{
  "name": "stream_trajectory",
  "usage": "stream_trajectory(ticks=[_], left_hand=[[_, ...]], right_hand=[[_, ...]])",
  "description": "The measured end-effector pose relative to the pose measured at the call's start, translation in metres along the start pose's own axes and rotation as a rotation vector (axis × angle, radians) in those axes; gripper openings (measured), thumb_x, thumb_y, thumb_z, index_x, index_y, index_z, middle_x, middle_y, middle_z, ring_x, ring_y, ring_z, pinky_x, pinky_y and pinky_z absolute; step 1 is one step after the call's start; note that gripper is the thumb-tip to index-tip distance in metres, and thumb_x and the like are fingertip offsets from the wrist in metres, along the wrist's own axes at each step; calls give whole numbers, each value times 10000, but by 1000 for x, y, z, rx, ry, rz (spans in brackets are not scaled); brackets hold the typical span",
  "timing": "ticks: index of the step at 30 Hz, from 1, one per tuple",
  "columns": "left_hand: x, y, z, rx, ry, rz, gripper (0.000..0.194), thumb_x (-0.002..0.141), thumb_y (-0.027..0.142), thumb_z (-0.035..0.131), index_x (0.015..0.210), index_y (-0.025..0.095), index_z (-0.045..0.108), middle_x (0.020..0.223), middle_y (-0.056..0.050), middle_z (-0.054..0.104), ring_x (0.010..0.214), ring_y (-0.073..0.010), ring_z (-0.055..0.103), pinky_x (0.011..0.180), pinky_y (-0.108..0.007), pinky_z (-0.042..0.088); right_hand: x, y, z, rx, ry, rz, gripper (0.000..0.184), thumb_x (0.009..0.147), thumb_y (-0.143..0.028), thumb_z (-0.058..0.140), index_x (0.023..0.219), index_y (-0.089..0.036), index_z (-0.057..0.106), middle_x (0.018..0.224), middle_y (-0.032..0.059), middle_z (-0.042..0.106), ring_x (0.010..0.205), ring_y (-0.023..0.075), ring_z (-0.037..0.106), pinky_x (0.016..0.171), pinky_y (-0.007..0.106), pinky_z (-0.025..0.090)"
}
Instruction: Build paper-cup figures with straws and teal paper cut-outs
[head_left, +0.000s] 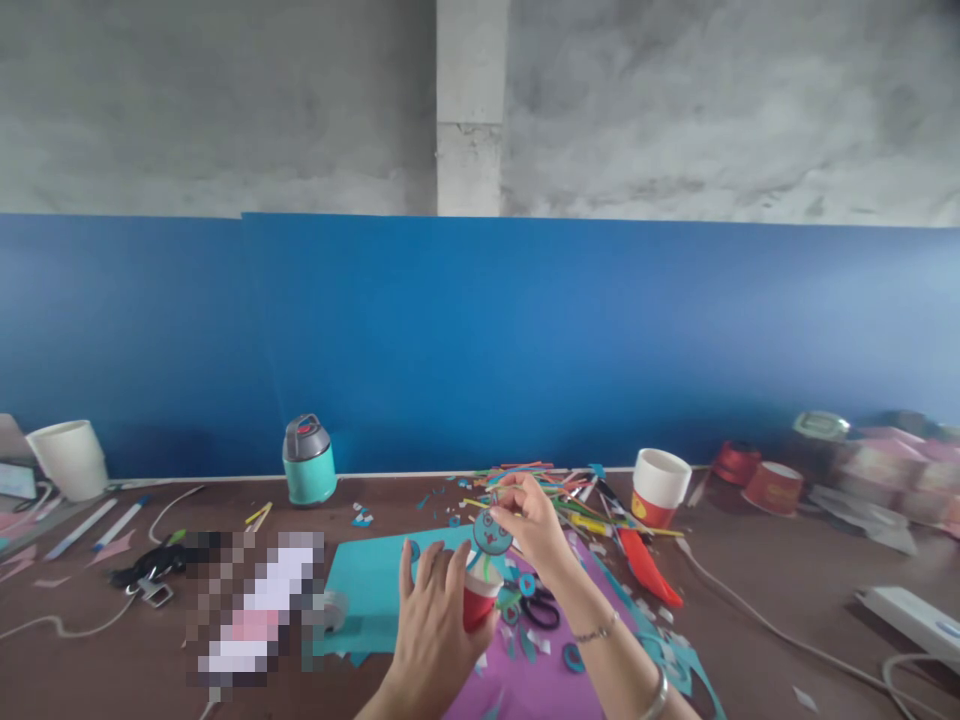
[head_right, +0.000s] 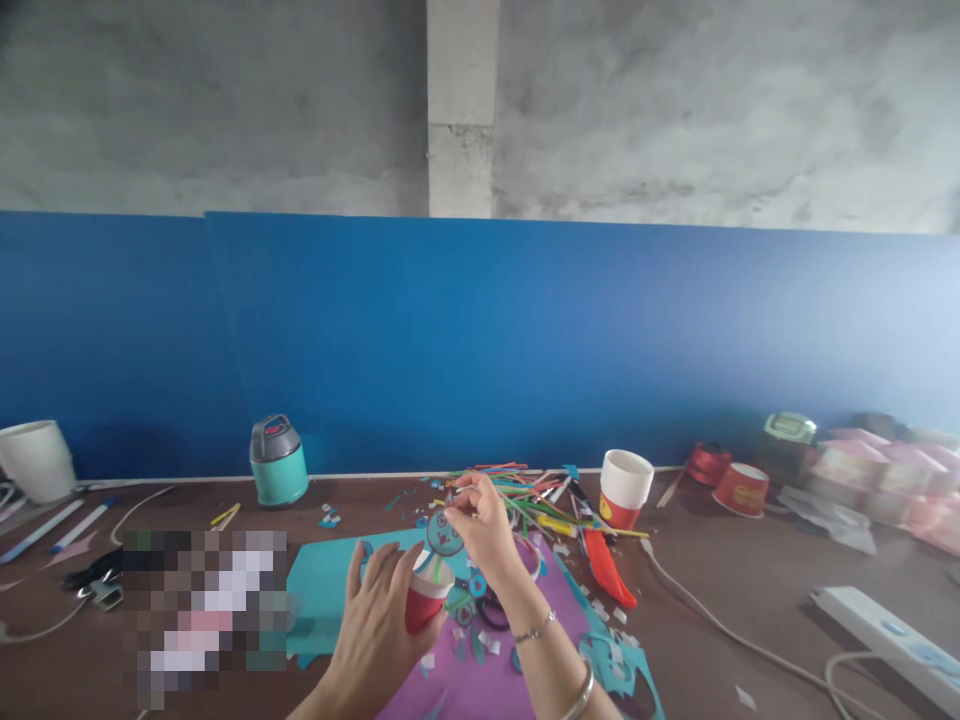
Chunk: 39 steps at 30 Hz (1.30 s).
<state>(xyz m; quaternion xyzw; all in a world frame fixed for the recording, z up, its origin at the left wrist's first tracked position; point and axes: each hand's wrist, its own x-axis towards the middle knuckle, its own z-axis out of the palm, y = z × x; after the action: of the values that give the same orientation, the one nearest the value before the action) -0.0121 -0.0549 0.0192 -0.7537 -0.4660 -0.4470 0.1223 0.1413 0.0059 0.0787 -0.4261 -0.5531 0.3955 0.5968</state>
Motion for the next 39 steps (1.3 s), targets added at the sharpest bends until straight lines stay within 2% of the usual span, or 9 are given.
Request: stream_trajectory(ticks=[4, 9, 12, 15, 19, 24, 27, 34, 39], left_hand=[[2, 0, -2, 23, -23, 12, 536, 698, 358, 700, 1182, 188, 543, 995, -86, 669, 1038, -282, 570, 1074, -568, 235], [3, 0, -4, 55, -25, 2, 501, 703, 318, 672, 1168, 191, 535, 987, -78, 677, 1028, -287, 579, 1047, -570, 271], [4, -3, -5, 81, -29, -34, 492, 705, 325, 673, 1158, 195, 534, 996, -79, 684, 1033, -294, 584, 1039, -566, 278], [7, -11, -6, 112, -52, -132, 499, 711, 364, 678, 1149, 178, 526, 1028, -98, 685, 1025, -300, 591, 1029, -551, 292], [15, -25, -10, 176, -152, -348, 520, 744, 467, 630, 1157, 171, 518, 1066, -125, 688, 1034, -320, 597, 997, -535, 323], [18, -35, -10, 182, -276, -477, 570, 780, 526, 555, 1184, 126, 510, 1088, -159, 693, 1083, -341, 583, 983, -533, 327], [15, -39, -6, 161, -298, -458, 566, 795, 537, 534, 1197, 139, 509, 1129, -163, 681, 1091, -340, 583, 968, -527, 346], [8, -45, 3, 89, -318, -455, 550, 819, 506, 503, 1247, 160, 486, 1180, -174, 655, 1117, -336, 568, 993, -566, 312], [10, -42, 0, 96, -323, -506, 559, 828, 471, 500, 1281, 146, 456, 1183, -178, 652, 1146, -328, 559, 1028, -583, 269]], right_hand=[[-2, 0, 1, -25, 0, -73, 302, 657, -211, 619, 909, -220, 453, 599, -80, 544, 532, 107, 495, 519, 221, 361], [-2, 0, -1, -257, 9, -109, 228, 709, -250, 604, 906, -210, 497, 659, -21, 645, 640, 163, 602, 617, 260, 427], [0, 0, -4, -323, -38, -127, 287, 782, -300, 555, 1044, -184, 534, 884, 79, 722, 798, 205, 662, 706, 294, 471], [2, -4, -9, -468, -34, -149, 352, 850, -328, 459, 1156, -171, 536, 1100, 129, 684, 945, 210, 652, 768, 298, 482], [-3, -6, -15, -836, -138, -55, 225, 786, -206, 466, 838, -180, 683, 820, 73, 729, 772, 202, 658, 694, 275, 457], [-22, 6, -12, -996, -406, 65, 242, 484, 9, 528, 466, -201, 647, 486, 24, 651, 534, 195, 618, 511, 245, 372], [-29, 14, -7, -1067, -470, 96, 273, 410, 54, 495, 407, -197, 603, 481, 29, 646, 539, 207, 619, 508, 251, 370], [-31, 17, -2, -1119, -500, 110, 268, 401, 70, 482, 336, -190, 473, 426, 9, 572, 514, 203, 590, 503, 262, 376], [-29, 14, -6, -1063, -507, 99, 261, 407, 52, 472, 361, -201, 517, 478, 13, 617, 532, 192, 595, 489, 251, 347]])
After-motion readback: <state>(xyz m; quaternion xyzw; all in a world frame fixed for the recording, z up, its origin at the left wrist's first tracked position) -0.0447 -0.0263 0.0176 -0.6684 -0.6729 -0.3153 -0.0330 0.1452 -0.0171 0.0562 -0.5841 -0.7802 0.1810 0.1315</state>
